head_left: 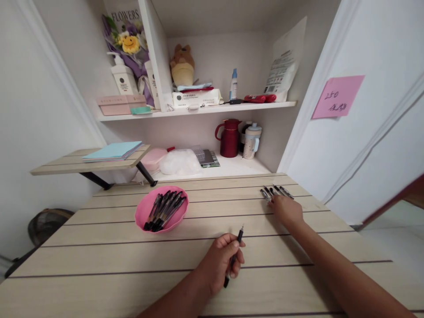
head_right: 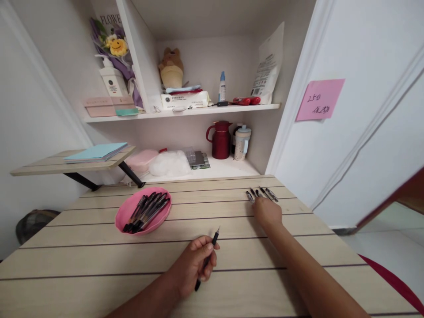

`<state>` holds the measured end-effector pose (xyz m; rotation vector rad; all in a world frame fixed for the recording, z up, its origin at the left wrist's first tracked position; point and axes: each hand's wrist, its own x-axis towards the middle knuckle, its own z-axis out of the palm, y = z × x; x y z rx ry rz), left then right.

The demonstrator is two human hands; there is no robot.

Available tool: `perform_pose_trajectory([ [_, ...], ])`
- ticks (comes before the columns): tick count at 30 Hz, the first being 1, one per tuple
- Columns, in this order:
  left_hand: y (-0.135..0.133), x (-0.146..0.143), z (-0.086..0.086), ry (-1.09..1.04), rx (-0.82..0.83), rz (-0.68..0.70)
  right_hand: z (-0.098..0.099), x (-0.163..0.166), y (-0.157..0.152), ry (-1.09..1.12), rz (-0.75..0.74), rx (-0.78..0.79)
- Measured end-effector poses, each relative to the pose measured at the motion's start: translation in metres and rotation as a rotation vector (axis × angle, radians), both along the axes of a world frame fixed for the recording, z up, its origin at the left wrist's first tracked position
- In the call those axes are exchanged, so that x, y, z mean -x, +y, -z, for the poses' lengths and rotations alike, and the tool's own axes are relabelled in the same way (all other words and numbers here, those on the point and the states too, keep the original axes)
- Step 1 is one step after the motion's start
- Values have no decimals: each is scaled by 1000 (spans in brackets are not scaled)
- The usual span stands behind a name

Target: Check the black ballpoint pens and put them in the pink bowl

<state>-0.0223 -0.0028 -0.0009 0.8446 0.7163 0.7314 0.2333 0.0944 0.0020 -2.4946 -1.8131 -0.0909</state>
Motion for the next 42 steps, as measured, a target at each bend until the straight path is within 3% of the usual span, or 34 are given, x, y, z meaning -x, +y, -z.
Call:
perform_pose_trajectory([
  [42, -1, 0, -2, 0, 1, -13, 5, -2, 18, 25, 36, 1],
])
